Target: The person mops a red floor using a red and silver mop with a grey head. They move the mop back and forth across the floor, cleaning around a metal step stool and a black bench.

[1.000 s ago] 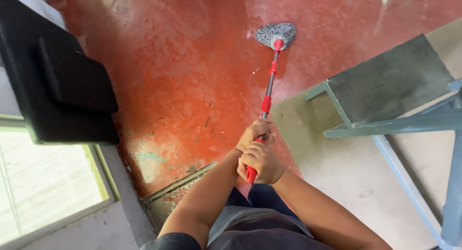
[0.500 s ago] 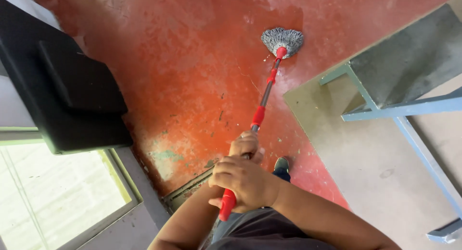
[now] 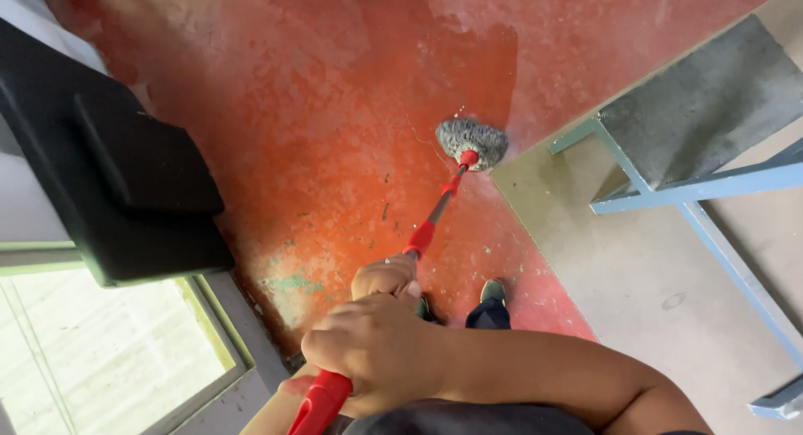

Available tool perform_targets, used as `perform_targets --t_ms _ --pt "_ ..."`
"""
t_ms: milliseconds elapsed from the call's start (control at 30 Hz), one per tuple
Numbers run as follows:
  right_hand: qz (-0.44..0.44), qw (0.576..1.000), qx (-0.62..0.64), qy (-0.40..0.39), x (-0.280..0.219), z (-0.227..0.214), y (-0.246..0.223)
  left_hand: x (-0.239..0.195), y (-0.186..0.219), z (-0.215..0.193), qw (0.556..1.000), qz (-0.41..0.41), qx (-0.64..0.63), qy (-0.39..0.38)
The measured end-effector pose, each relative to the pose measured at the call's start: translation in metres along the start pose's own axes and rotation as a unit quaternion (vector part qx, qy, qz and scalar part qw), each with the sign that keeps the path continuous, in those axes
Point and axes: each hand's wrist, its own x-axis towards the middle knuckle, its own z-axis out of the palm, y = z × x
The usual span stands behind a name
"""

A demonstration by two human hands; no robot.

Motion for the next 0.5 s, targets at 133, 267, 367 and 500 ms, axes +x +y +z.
perform_targets --t_ms 133,267,367,500 --pt "0.015 0.999 -0.033 0.028 -0.017 0.022 0.031 -0.006 -0.024 -0.02 0.998 0.012 -0.021 -0.059" --pt "0.014 0.976 -0.182 0.12 -0.055 0.056 0.102 -0.014 -0.106 -0.038 0.99 0.095 -0.059 -0.081" --pt "-0.004 0.969 -0.224 0.106 -0.087 0.059 0.15 -0.091 -0.277 -0.039 0.99 0.122 -0.056 0.031" --pt "0.005 0.961 -0.234 0.145 -0.072 0.029 0.106 -0.014 -0.111 -0.019 0.987 0.05 0.004 -0.156"
